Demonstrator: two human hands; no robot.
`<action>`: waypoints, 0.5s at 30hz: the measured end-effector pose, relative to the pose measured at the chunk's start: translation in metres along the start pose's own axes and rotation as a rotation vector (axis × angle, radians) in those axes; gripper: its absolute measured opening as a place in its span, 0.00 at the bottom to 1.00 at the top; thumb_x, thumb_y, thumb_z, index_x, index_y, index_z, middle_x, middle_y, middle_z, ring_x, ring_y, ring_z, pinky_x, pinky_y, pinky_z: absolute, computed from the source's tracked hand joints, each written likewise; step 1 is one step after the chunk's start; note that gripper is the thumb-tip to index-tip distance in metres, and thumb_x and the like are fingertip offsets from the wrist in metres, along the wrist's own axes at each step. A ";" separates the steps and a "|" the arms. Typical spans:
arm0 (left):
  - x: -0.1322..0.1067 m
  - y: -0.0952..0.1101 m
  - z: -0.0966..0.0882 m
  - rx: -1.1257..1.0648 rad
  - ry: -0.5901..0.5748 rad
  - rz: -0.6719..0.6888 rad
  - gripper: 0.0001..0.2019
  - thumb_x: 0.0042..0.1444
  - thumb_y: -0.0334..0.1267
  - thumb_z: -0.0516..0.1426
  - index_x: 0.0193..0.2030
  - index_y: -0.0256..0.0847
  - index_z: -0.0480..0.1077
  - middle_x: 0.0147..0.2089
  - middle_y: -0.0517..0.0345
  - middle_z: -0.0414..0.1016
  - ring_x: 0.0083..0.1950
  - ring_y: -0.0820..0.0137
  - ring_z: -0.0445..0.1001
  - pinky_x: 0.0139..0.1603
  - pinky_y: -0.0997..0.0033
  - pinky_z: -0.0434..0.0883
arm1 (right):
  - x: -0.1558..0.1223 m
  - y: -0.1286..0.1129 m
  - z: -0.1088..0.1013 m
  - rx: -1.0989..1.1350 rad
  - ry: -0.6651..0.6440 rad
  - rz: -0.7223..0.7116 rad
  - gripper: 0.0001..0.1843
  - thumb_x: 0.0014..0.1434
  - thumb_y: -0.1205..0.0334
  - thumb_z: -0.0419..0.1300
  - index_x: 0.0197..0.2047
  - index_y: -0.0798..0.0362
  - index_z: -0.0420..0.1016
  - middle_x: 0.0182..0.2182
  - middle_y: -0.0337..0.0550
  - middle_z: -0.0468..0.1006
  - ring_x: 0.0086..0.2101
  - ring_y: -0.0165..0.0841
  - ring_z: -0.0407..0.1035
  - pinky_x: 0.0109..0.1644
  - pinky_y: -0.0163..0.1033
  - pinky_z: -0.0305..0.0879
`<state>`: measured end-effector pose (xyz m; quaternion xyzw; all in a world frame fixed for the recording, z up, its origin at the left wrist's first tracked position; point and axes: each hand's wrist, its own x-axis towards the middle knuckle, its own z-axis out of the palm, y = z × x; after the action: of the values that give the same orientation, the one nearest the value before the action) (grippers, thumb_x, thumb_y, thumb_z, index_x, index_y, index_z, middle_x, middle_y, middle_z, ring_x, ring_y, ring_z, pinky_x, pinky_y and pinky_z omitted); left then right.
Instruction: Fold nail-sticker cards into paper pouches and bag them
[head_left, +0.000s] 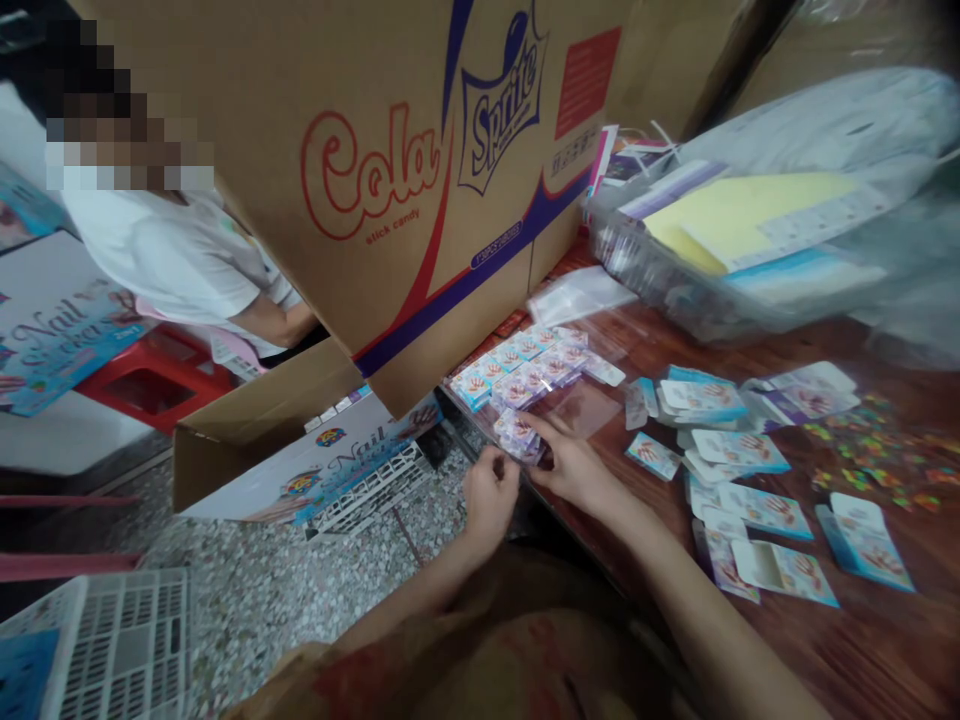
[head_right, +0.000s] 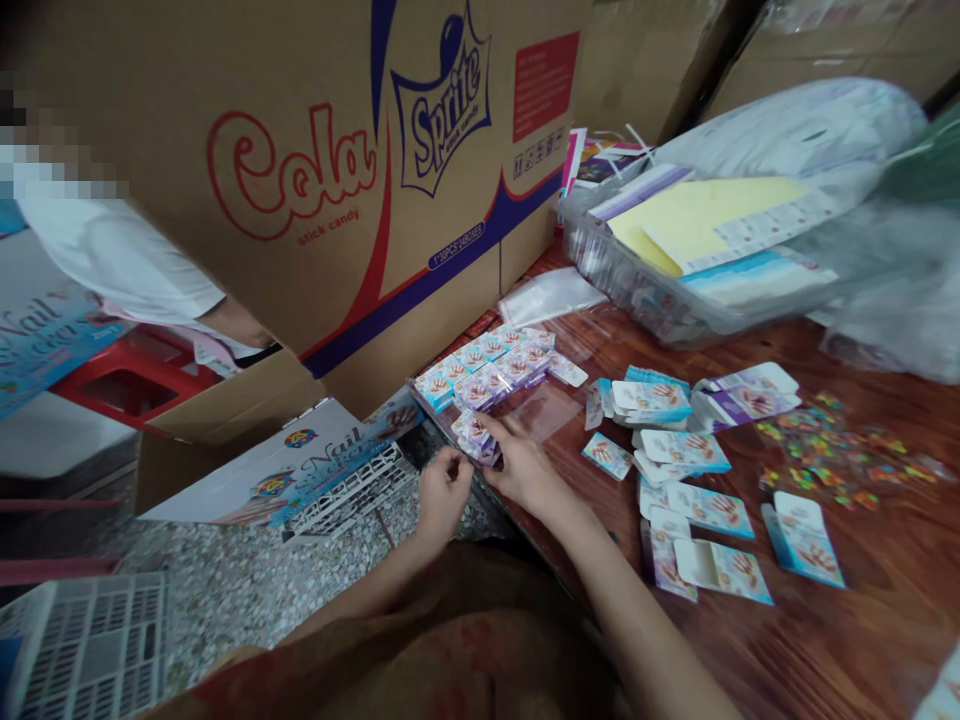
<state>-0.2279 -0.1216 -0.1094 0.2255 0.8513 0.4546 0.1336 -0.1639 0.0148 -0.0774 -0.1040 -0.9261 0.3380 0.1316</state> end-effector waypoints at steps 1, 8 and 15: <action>0.000 0.000 0.000 -0.015 0.001 -0.002 0.08 0.56 0.36 0.50 0.30 0.39 0.68 0.26 0.60 0.72 0.28 0.71 0.68 0.33 0.73 0.60 | 0.000 0.000 0.000 -0.004 -0.003 -0.010 0.36 0.48 0.71 0.60 0.62 0.52 0.63 0.47 0.50 0.72 0.48 0.41 0.69 0.51 0.46 0.67; 0.002 0.000 0.000 -0.093 0.013 -0.007 0.06 0.53 0.36 0.50 0.27 0.40 0.64 0.24 0.62 0.67 0.27 0.72 0.66 0.32 0.74 0.59 | -0.002 -0.004 0.014 -0.069 0.145 0.015 0.28 0.51 0.68 0.59 0.57 0.52 0.69 0.44 0.48 0.72 0.44 0.41 0.70 0.48 0.45 0.69; 0.003 -0.006 0.002 -0.172 0.029 -0.024 0.06 0.52 0.36 0.50 0.28 0.40 0.64 0.24 0.62 0.66 0.27 0.73 0.65 0.31 0.74 0.60 | -0.011 -0.007 0.023 0.011 0.303 0.021 0.22 0.54 0.64 0.60 0.54 0.52 0.71 0.41 0.46 0.74 0.39 0.37 0.72 0.44 0.41 0.71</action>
<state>-0.2314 -0.1217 -0.1153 0.1962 0.8136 0.5276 0.1457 -0.1618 -0.0068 -0.0918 -0.1630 -0.8926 0.3248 0.2669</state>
